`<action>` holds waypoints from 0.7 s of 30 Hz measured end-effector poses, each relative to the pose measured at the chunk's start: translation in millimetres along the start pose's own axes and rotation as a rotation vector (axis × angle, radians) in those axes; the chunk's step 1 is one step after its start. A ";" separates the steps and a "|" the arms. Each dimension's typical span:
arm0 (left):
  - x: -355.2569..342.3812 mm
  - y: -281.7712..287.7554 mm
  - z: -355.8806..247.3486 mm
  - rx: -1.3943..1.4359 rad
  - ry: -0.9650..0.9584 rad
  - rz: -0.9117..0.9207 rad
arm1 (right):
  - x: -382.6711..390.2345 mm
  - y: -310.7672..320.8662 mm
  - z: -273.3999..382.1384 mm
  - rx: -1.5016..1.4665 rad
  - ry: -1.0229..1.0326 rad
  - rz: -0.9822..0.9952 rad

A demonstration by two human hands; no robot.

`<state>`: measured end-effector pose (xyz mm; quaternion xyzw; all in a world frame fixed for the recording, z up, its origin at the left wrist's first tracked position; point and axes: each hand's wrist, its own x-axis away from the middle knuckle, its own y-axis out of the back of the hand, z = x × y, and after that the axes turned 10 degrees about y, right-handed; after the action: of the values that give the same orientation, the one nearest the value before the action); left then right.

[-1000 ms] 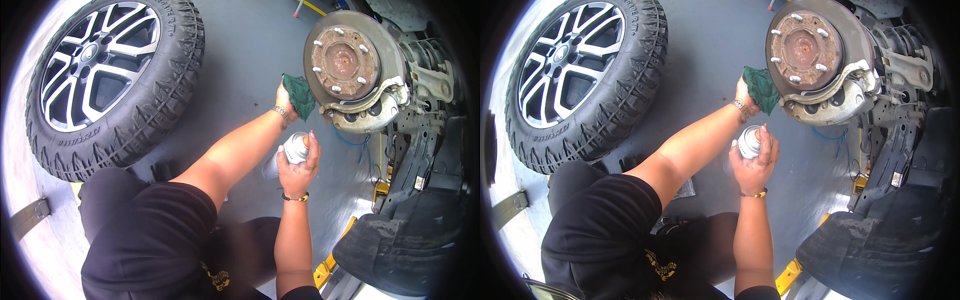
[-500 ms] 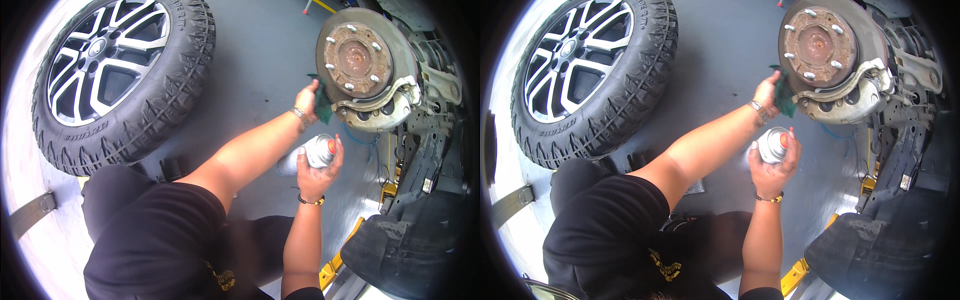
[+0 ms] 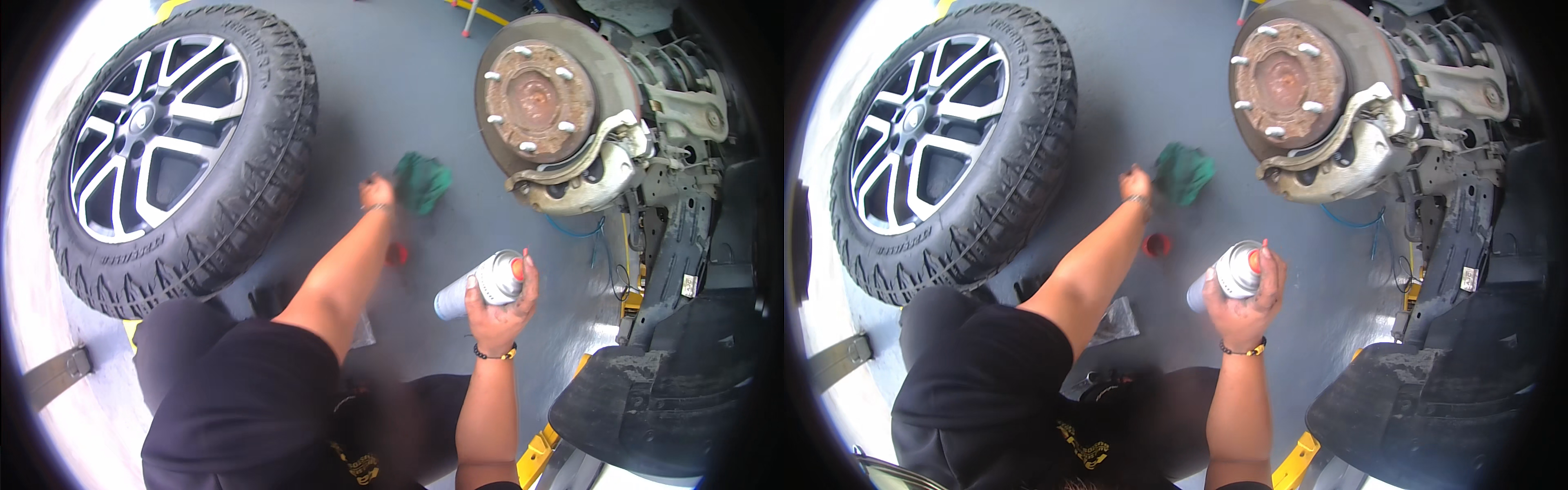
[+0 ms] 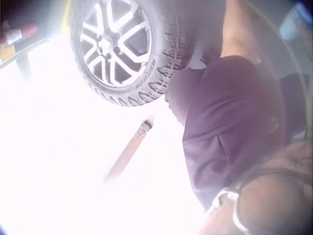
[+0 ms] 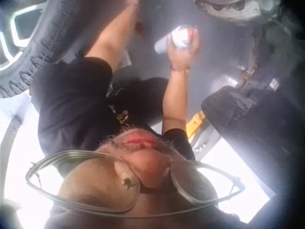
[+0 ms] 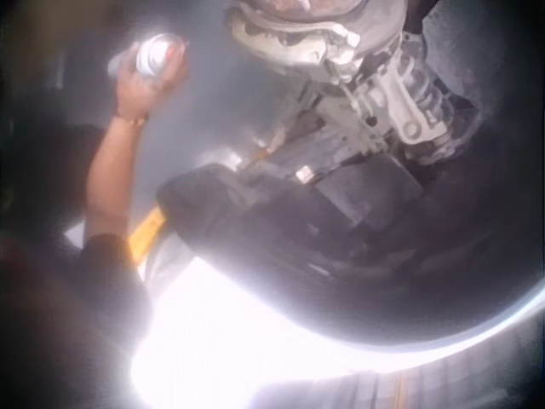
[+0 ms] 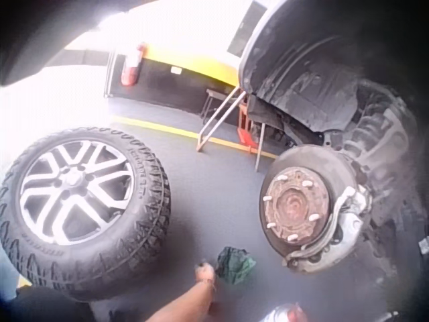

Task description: The person removes a brake caliper from a vehicle's wheel hub, cleans the rotor and caliper with a spray and cloth, and uses a wrench to tighten bolts. The person then walks to a tool cart to retrieve additional parts before returning to the wheel assembly.

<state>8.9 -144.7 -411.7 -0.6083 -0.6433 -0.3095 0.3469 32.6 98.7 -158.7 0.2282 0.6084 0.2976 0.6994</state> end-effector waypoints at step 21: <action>200.9 -27.3 -282.8 -0.504 -2.415 0.072 | 11.0 -1.2 -19.3 -0.080 0.018 -0.028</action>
<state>-2.4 -264.4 -85.1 -0.5713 -0.4565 0.3451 -0.5883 14.7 104.7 -170.4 0.1891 0.6054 0.3139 0.7065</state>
